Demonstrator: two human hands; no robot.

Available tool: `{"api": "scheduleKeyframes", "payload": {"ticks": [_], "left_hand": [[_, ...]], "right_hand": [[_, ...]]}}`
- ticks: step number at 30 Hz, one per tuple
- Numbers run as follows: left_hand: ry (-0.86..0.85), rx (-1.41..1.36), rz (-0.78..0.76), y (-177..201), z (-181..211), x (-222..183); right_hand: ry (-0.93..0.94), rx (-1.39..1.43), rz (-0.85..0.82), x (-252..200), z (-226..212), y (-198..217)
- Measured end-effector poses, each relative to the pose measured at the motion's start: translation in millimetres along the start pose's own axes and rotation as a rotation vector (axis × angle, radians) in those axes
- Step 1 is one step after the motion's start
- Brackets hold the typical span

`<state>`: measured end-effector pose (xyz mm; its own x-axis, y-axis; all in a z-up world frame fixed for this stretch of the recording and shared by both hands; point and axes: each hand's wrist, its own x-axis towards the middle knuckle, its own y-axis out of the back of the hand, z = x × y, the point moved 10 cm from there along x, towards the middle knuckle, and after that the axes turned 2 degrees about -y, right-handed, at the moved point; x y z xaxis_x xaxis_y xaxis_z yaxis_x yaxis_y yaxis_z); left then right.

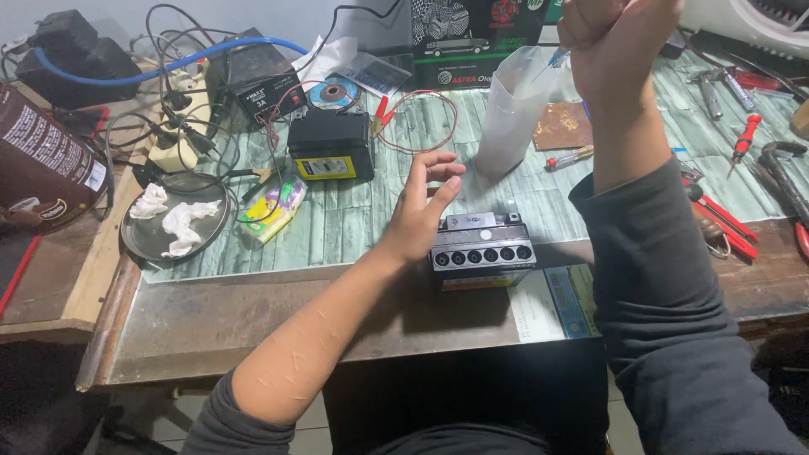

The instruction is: Filling the cells of a lead-acid battery with liquid using a syringe on a workbench.

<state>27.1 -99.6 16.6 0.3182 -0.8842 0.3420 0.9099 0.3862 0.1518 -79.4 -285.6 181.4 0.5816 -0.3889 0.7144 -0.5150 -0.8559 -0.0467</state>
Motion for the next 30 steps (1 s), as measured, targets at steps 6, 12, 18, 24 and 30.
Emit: {"api": "scheduleKeyframes", "payload": {"ticks": [6,12,18,24,30], "left_hand": [[0.070,0.003,-0.014,-2,-2,-2],[0.054,0.000,-0.024,-3,-3,-1],[0.055,0.004,-0.037,-4,-3,-1],[0.046,0.008,-0.040,-4,0,-3],[-0.027,0.045,-0.032,-3,1,-3]], "right_hand": [[-0.015,0.065,0.083,-2,17,15],[-0.055,0.165,0.226,-4,33,31],[0.033,0.133,0.203,-4,6,31],[-0.005,0.069,-0.026,-46,-60,-20],[0.116,-0.190,-0.275,-95,-100,-124]]}}
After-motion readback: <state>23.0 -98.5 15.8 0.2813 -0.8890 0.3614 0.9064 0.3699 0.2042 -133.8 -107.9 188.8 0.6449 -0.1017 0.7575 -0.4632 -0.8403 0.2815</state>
